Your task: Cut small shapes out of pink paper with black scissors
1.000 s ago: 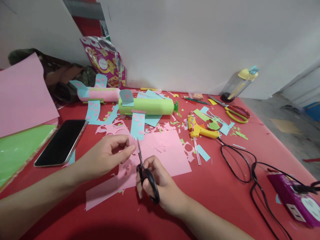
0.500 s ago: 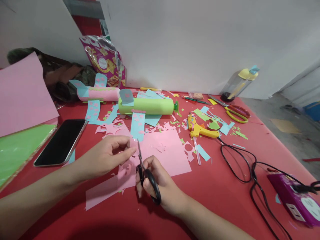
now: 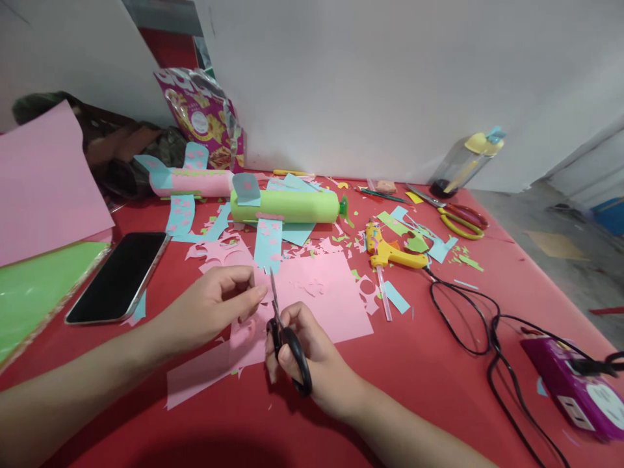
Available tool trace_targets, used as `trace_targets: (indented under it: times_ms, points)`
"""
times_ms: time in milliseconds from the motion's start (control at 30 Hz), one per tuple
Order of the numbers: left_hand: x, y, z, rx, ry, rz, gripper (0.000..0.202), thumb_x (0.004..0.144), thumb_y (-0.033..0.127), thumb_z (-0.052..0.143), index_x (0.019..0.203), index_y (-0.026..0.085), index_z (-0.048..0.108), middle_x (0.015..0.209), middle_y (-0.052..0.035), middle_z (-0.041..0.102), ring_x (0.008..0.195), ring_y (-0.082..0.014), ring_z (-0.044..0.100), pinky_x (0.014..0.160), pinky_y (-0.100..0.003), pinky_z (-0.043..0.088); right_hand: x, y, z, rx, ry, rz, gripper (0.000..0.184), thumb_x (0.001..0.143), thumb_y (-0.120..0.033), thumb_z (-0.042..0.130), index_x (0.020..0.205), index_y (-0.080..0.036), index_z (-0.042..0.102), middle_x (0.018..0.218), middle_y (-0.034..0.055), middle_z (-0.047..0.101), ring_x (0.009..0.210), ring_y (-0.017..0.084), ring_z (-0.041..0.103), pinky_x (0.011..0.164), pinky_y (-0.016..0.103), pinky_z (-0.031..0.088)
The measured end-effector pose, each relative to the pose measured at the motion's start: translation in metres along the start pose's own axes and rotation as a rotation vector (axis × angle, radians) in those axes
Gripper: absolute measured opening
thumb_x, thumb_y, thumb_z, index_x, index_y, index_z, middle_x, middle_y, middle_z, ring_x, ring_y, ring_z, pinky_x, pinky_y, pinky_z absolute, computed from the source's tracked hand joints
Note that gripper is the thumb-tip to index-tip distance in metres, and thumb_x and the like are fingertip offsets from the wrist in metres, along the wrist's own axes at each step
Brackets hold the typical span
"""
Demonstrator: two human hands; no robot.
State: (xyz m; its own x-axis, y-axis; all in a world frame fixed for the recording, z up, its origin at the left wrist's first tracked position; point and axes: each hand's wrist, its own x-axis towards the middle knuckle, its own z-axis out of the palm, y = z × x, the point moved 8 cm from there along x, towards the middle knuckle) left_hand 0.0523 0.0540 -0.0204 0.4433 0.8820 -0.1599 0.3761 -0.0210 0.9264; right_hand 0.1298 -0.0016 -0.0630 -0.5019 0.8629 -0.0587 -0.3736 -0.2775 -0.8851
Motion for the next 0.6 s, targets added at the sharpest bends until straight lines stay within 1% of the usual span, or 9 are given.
trace_targets:
  times_ms: [167,367,500,600]
  points:
    - [-0.0003,-0.0014,0.0029,-0.048,0.022,-0.022,0.024,0.078,0.025,0.041,0.055,0.017,0.039,0.048,0.0061,0.037,0.043,-0.0067,0.037,0.041,-0.018,0.03,-0.0009,0.0012,-0.0013,0.008,-0.004,0.006,0.035,0.073,-0.051,0.053,0.081,-0.021,0.035,0.067,-0.0039,0.046,0.051,0.008,0.045,0.053,0.024,0.034]
    - [-0.0007,-0.004,0.0066,-0.169,0.045,-0.031,0.024,0.076,0.023,0.042,0.054,0.017,0.037,0.048,0.007,0.036,0.044,-0.0058,0.034,0.042,-0.018,0.029,0.0013,-0.001,-0.0002,-0.018,0.011,0.004,0.035,0.074,-0.05,0.053,0.079,-0.022,0.033,0.065,-0.0043,0.044,0.05,0.009,0.043,0.05,0.023,0.032]
    - [-0.0008,-0.0071,0.0079,-0.229,0.072,-0.047,0.022,0.076,0.021,0.042,0.054,0.016,0.039,0.048,0.0072,0.037,0.045,-0.0054,0.035,0.043,-0.017,0.029,0.0013,-0.0032,0.0002,-0.029,0.018,-0.001,0.034,0.074,-0.049,0.054,0.08,-0.022,0.034,0.069,-0.0032,0.045,0.051,0.008,0.044,0.053,0.024,0.034]
    - [-0.0013,-0.0092,0.0103,-0.289,0.076,-0.06,0.021,0.076,0.023,0.043,0.056,0.016,0.042,0.049,0.0073,0.038,0.045,-0.0049,0.035,0.043,-0.017,0.03,0.0,-0.0041,-0.0001,-0.019,0.032,0.001,0.035,0.073,-0.05,0.054,0.079,-0.022,0.034,0.066,-0.0036,0.045,0.053,0.01,0.044,0.055,0.025,0.035]
